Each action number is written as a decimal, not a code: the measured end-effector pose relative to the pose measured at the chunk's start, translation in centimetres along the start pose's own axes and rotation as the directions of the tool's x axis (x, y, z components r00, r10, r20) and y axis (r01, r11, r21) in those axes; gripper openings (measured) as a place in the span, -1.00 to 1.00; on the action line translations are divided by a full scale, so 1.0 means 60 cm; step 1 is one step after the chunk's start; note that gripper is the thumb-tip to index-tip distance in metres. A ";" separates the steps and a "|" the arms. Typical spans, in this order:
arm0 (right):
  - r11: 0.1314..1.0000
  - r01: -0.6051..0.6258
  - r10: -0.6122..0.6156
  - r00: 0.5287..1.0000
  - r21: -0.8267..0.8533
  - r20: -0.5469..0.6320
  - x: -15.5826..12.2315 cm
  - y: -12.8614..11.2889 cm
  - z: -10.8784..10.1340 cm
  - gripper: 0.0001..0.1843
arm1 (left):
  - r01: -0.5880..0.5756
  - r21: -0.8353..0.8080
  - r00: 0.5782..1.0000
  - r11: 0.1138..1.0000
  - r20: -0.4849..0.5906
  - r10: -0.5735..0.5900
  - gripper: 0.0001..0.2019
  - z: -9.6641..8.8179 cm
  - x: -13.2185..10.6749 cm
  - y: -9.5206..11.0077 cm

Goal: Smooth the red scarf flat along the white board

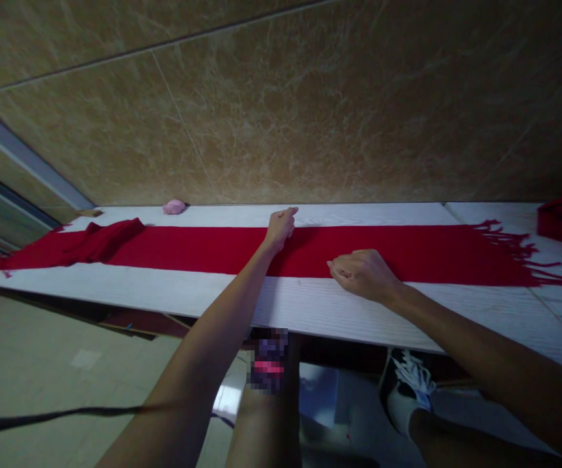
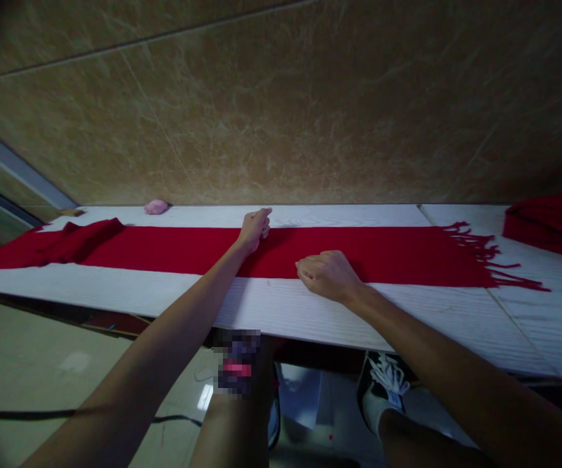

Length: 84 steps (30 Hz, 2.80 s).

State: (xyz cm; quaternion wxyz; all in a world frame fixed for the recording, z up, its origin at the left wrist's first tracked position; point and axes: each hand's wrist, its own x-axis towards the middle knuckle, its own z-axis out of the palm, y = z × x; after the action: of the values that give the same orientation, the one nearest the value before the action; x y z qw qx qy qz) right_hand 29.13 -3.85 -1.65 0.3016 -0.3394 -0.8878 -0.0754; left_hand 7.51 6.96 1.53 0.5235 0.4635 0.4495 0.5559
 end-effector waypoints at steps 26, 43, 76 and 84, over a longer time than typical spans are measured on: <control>0.978 -0.185 0.190 0.981 0.093 -0.046 0.000 -0.009 -0.021 -0.46 | -0.072 0.096 0.997 0.993 0.039 0.068 -0.43 0.004 0.011 -0.016; 0.984 -0.151 0.157 0.986 0.094 -0.058 0.004 0.003 -0.009 -0.84 | -0.133 0.171 0.990 0.976 0.067 0.124 -0.42 0.003 0.014 -0.019; 0.981 -0.151 0.153 0.988 0.122 -0.006 0.009 0.001 -0.012 -0.82 | -0.030 0.124 0.999 0.992 0.026 0.027 -0.44 0.003 0.008 -0.011; 0.976 -0.179 0.178 0.984 0.124 0.015 0.008 0.001 -0.013 -0.83 | -0.071 0.166 0.997 0.984 0.040 0.065 -0.41 0.003 0.009 -0.013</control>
State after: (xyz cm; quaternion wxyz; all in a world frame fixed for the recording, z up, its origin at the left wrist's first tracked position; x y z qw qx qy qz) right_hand 29.24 -3.81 -0.75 0.3260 -0.3984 -0.8573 0.0085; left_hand 7.80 7.57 0.82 0.4713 0.5305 0.4692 0.5257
